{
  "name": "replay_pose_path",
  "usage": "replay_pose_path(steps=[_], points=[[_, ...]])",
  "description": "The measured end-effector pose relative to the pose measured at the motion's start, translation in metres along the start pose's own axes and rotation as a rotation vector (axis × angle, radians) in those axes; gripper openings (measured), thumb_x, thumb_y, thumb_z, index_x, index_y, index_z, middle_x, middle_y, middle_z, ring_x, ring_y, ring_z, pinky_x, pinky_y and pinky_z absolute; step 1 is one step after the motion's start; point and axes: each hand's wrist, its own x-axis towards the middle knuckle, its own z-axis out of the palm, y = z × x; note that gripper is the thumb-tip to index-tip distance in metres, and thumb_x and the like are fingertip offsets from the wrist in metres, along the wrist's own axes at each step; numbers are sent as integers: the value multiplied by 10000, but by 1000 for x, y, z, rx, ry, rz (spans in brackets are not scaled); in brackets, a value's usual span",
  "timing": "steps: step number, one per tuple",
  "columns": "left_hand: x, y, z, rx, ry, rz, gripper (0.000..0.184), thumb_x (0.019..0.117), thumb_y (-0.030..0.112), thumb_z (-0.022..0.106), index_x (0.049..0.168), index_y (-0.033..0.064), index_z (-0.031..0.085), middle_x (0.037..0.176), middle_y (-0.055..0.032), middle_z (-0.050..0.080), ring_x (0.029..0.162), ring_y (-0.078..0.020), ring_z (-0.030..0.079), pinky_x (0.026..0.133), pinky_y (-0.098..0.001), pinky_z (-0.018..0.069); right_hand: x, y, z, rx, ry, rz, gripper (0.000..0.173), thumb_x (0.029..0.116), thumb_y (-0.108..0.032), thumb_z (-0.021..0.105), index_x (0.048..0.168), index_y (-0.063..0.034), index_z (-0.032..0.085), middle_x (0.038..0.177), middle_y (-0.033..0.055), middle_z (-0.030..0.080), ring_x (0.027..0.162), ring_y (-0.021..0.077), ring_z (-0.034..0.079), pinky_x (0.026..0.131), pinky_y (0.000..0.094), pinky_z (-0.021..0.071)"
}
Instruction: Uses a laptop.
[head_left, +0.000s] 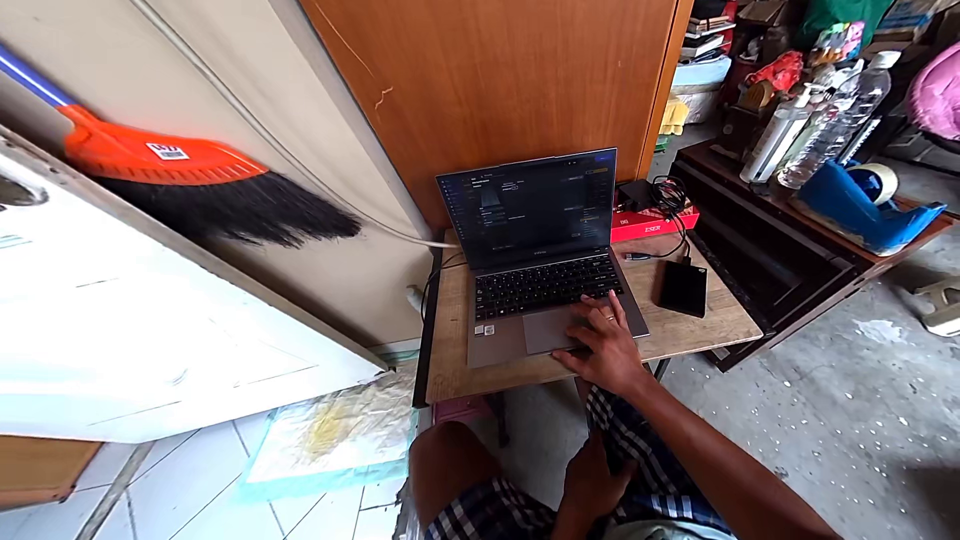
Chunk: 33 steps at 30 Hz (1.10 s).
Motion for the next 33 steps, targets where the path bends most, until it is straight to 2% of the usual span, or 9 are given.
replay_pose_path(steps=[10,23,33], points=[[0,0,0,-1,3,1,908,896,681,604,1520,56,394,1263,-173,670,1150,-321,670,977,-546,535,0,0,0,-2,5,-5,424,884,-602,702,947,-193,794,1312,64,692,1407,290,508,1249,618,216],[0,-1,0,-14,9,6,901,895,673,610,1514,53,400,1262,-176,670,1151,-321,670,975,-549,536,2,-1,-1,-19,-31,26,464,873,-633,688,995,-197,789,1319,55,687,1420,279,493,1252,615,204],[0,1,-2,-2,-4,1,882,898,672,610,1502,59,415,1252,-178,671,1134,-326,674,962,-550,540,1,-1,-2,-6,-23,4,432,885,-606,694,961,-193,793,1307,55,695,1408,277,507,1254,603,216]])
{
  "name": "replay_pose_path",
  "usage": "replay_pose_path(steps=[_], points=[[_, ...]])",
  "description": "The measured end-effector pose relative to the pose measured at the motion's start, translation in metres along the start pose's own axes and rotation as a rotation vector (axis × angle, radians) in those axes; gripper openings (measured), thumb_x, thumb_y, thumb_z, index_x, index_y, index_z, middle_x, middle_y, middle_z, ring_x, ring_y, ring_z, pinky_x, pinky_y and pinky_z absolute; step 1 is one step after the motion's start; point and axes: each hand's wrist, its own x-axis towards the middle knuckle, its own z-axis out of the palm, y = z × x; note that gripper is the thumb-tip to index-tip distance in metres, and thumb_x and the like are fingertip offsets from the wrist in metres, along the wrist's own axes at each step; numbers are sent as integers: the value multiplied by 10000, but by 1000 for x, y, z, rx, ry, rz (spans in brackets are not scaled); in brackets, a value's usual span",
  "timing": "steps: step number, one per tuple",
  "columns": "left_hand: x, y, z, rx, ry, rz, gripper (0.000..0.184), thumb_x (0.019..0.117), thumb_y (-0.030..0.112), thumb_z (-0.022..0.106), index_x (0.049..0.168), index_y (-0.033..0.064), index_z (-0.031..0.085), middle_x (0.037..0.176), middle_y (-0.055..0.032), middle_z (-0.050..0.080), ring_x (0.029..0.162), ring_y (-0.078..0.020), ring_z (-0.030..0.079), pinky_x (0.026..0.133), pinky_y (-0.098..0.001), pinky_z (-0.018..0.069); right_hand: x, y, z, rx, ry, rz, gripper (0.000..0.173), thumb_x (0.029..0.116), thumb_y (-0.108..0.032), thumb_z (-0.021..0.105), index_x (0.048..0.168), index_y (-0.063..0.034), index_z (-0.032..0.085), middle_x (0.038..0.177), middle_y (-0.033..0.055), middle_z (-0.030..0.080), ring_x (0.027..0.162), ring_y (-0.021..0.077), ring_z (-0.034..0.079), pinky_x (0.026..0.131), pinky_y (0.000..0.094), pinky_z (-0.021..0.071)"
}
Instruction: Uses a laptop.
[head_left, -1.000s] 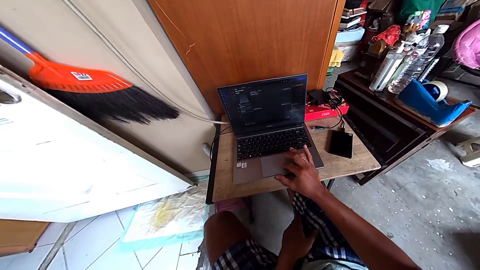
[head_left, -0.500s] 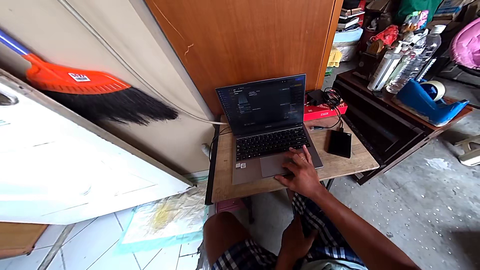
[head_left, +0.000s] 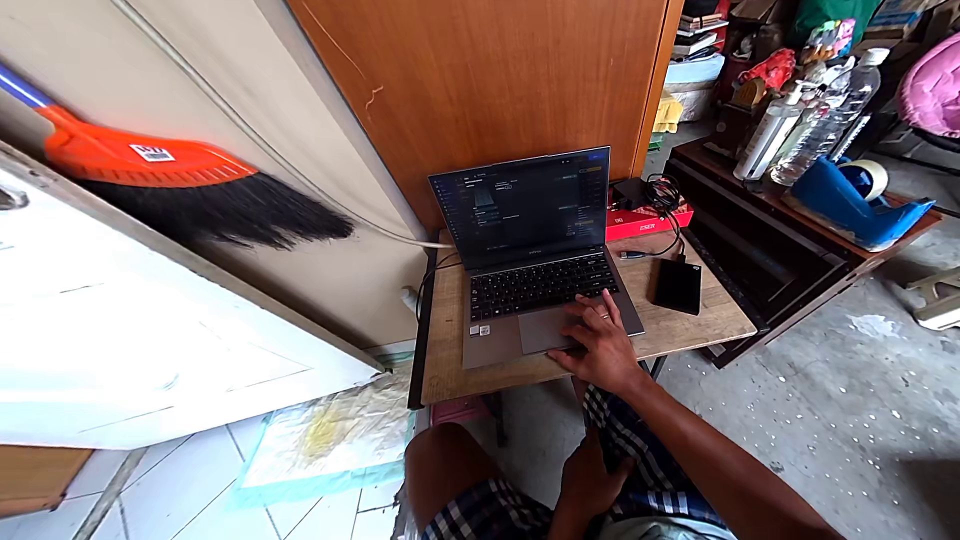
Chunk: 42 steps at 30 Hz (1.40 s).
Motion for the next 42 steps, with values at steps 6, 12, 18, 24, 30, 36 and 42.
replay_pose_path(steps=[6,12,18,24,30,36,42], points=[[1,-1,1,-8,0,0,886,895,677,609,1506,68,408,1231,-173,679,1118,-329,680,948,-551,545,0,1,0,4,4,-7,419,889,-594,696,951,-191,795,1302,54,698,1409,276,507,1257,596,211],[0,-1,0,-9,-2,3,888,902,675,600,1512,62,401,1259,-180,667,1138,-326,672,962,-547,538,-1,1,2,9,21,-12,416,885,-596,701,948,-197,799,1295,51,701,1400,274,515,1254,605,213],[1,-2,1,-13,-1,3,881,902,670,599,1509,63,404,1253,-180,669,1134,-327,673,957,-553,541,-1,1,2,25,36,-32,388,898,-567,708,924,-192,801,1281,57,707,1406,278,511,1256,611,206],[1,-2,1,-10,4,8,882,900,669,603,1505,58,409,1255,-184,667,1133,-328,674,959,-551,541,-1,1,1,29,54,-30,378,894,-559,719,887,-189,796,1265,51,716,1392,273,527,1252,620,211],[1,-1,1,-15,4,-1,882,901,666,605,1509,59,408,1258,-182,667,1141,-332,670,961,-553,539,-3,1,1,41,84,-25,385,883,-559,735,840,-179,781,1239,53,726,1374,275,545,1246,639,210],[1,-2,2,-10,8,1,879,898,674,601,1498,57,423,1247,-177,670,1133,-326,672,959,-547,541,-3,2,2,46,91,-38,384,883,-549,741,811,-173,769,1223,53,730,1373,272,546,1247,637,211],[1,-1,2,-5,8,3,883,899,670,604,1502,54,412,1254,-182,666,1135,-328,672,960,-548,540,-3,1,1,33,74,-37,387,896,-550,726,825,-173,767,1229,53,725,1380,268,537,1251,621,210]])
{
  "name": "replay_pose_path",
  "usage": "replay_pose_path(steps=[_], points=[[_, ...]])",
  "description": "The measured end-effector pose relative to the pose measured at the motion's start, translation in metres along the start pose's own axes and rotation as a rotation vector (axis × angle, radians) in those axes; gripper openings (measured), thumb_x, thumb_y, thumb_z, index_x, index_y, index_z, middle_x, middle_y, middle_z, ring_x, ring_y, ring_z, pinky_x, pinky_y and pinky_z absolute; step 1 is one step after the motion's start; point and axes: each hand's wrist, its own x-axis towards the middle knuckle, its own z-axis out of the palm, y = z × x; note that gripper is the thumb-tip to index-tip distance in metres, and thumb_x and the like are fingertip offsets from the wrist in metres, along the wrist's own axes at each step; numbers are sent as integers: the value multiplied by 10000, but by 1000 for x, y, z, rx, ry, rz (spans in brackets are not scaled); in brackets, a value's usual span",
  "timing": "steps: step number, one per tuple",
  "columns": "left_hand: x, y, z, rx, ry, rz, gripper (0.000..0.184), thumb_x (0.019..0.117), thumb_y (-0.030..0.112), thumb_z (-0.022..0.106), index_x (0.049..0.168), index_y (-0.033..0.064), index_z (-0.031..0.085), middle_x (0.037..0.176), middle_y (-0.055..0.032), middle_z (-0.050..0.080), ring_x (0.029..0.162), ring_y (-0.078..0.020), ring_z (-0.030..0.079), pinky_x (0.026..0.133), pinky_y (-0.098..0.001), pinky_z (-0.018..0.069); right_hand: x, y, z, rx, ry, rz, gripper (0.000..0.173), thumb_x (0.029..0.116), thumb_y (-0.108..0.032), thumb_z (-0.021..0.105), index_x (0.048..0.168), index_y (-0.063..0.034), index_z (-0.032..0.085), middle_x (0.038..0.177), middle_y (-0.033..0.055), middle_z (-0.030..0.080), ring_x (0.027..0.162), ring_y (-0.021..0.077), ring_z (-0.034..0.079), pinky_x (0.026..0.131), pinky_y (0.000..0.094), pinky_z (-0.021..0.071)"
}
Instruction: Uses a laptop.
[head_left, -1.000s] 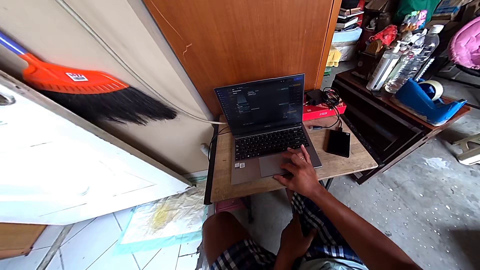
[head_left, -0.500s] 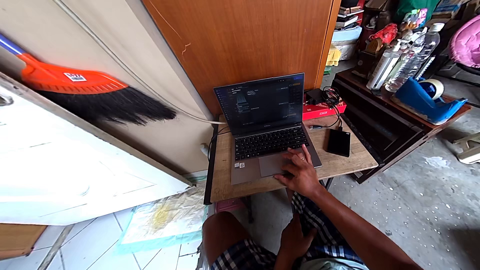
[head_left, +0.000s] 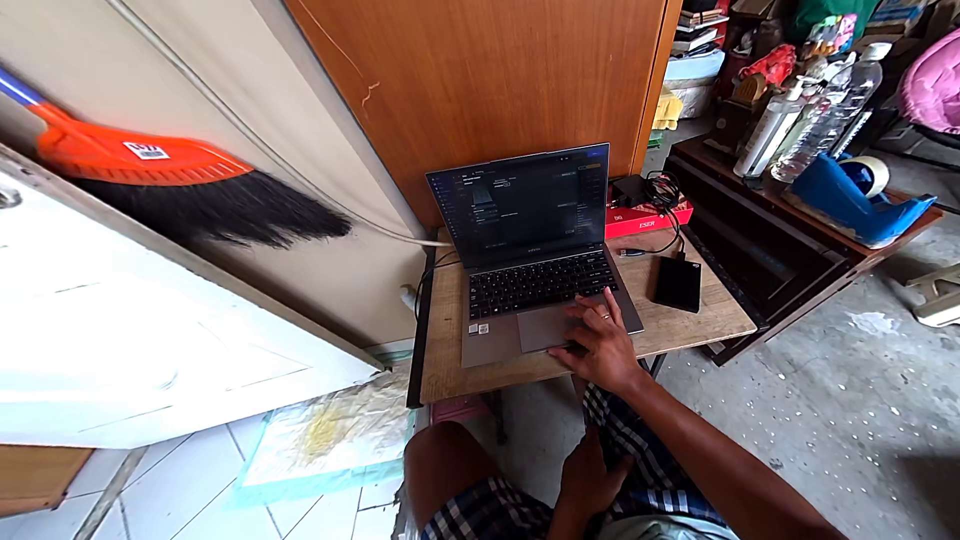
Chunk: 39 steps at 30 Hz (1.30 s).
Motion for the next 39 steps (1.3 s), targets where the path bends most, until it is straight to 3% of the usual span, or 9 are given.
replay_pose_path(steps=[6,25,39], points=[[0,1,0,1,-1,-4,885,897,672,602,1504,57,411,1245,-176,671,1130,-328,675,951,-550,544,1,-1,0,-33,-48,26,417,898,-596,691,918,-190,784,1268,47,711,1390,277,526,1245,634,200],[-1,1,0,-2,2,2,898,898,671,605,1517,55,396,1266,-179,664,1143,-322,670,966,-546,537,1,-1,0,-39,-40,31,414,891,-596,698,945,-196,791,1255,46,716,1388,274,528,1248,620,214],[1,-1,1,5,-1,5,867,906,662,599,1499,57,414,1239,-173,674,1120,-320,679,951,-538,546,5,-2,-3,-33,-162,2,388,959,-557,629,1037,-204,770,1349,39,667,1446,269,459,1259,605,179]])
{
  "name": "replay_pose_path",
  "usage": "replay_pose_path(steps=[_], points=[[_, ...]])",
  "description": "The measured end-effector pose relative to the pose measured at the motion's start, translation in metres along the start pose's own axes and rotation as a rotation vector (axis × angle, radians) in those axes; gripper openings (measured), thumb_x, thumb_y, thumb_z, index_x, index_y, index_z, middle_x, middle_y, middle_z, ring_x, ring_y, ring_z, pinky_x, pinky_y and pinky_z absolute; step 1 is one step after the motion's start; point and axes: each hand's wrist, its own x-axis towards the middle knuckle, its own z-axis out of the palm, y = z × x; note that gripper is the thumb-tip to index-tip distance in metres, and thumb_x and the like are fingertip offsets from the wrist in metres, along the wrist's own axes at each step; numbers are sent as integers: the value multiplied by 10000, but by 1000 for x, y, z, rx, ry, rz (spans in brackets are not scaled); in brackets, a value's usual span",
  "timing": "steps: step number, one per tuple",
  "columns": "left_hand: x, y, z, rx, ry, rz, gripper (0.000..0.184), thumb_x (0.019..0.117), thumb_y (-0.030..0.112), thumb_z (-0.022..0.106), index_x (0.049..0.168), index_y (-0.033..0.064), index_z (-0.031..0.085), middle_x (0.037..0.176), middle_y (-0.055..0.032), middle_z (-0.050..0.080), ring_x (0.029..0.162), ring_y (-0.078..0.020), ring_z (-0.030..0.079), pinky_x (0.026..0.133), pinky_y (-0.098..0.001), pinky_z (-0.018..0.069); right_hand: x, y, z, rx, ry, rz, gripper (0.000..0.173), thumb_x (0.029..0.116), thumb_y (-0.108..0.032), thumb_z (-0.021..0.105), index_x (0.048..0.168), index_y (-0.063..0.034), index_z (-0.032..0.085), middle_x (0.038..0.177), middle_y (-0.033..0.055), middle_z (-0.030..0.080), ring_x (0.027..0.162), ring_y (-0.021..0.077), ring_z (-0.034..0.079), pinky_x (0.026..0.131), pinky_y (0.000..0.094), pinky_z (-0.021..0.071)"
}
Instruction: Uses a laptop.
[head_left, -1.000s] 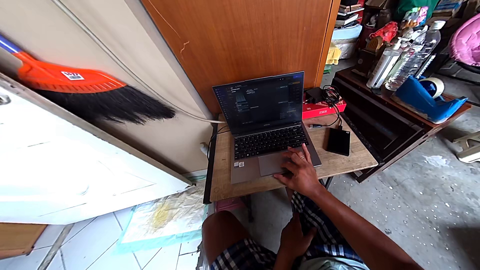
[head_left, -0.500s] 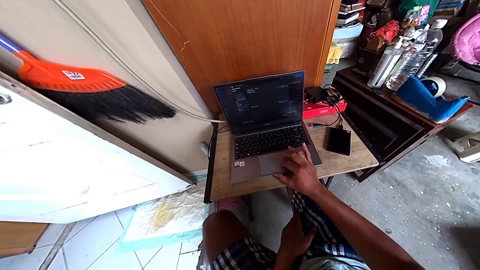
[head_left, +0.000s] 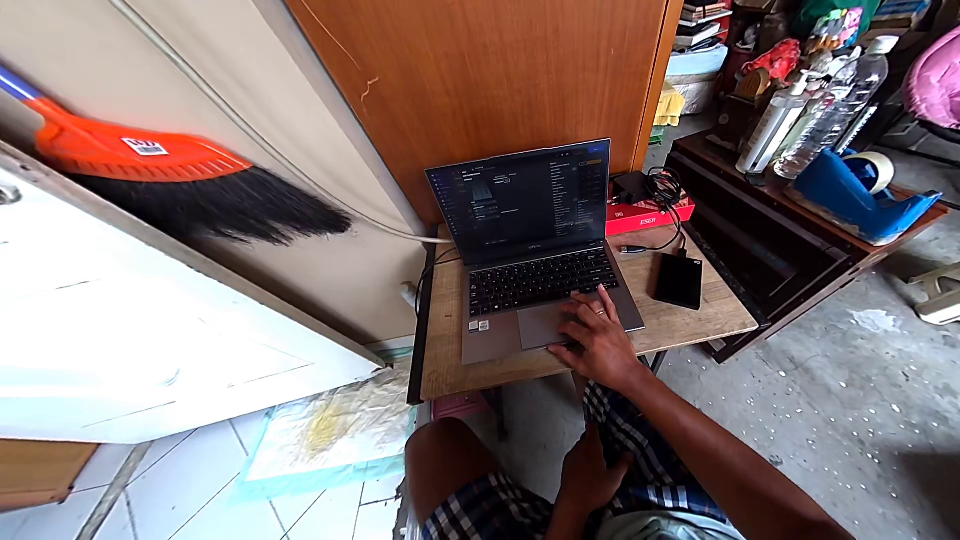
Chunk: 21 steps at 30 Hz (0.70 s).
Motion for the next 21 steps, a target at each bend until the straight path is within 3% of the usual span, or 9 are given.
replay_pose_path(steps=[21], points=[[-1,1,-1,2,1,-3,882,904,673,594,1504,55,409,1243,-172,673,1127,-320,675,955,-541,543,0,0,1,-2,-1,1,391,959,-558,625,1115,-224,757,1363,25,663,1445,262,462,1259,610,173]])
